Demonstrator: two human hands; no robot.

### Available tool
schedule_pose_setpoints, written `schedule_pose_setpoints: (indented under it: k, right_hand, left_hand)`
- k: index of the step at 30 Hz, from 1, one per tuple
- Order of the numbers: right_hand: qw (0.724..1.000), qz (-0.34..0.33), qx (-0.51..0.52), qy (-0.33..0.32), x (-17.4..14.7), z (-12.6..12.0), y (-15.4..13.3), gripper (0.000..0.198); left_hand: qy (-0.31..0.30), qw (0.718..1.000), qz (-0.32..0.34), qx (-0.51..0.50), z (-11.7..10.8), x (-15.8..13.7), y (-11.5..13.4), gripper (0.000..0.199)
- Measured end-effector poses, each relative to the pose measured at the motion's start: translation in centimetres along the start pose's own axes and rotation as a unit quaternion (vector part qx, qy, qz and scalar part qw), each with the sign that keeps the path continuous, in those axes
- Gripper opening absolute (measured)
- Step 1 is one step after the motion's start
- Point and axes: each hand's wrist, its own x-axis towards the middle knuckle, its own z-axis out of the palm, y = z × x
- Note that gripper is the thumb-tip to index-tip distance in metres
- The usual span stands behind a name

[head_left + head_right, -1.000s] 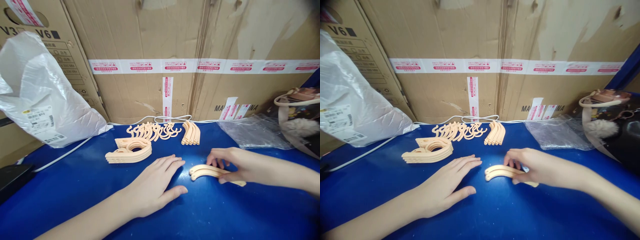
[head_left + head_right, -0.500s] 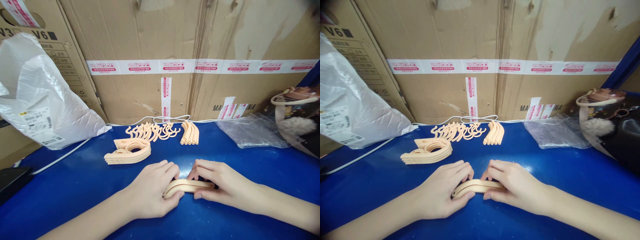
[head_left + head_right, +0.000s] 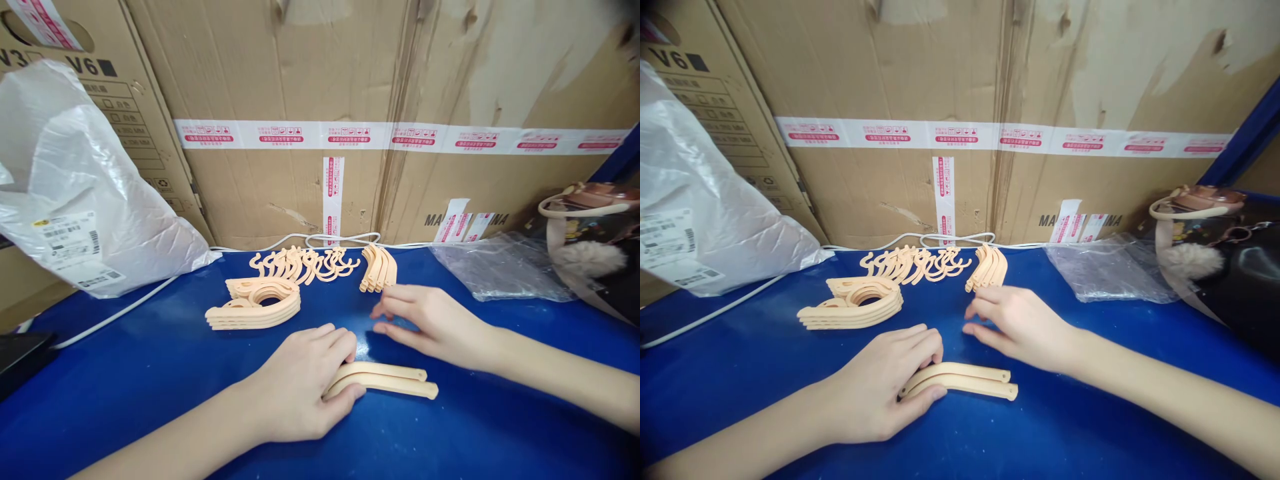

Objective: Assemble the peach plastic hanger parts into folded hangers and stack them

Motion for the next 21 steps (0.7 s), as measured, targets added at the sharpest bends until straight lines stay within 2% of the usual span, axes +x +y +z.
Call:
schedule_pose_setpoints:
  k: [5,10,15,21]
  right_hand:
    - [0.99,-0.01,-0.14,0.025,5.6,0.0,1.8,0.019]
    - [0.987,0.008,-0.158,0.007,10.5,1.6,2.6,0.015]
    - [0.985,0.059,-0.16,0.007,12.9,3.1,2.5,0.025]
    - [0.988,0.088,-0.124,-0.03,13.9,3.7,3.0,0.023]
  left_hand:
    - [-0.01,1.0,-0.008,-0.006,0.0,0.0,-0.1,0.016]
    - [-0.007,1.0,-0.003,-0.011,0.0,-0.1,-0.3,0.017]
    - [0.006,1.0,0.005,-0.018,0.2,-0.1,-0.6,0.019]
    - [0.016,1.0,0.01,-0.025,0.4,-0.1,-0.7,0.02]
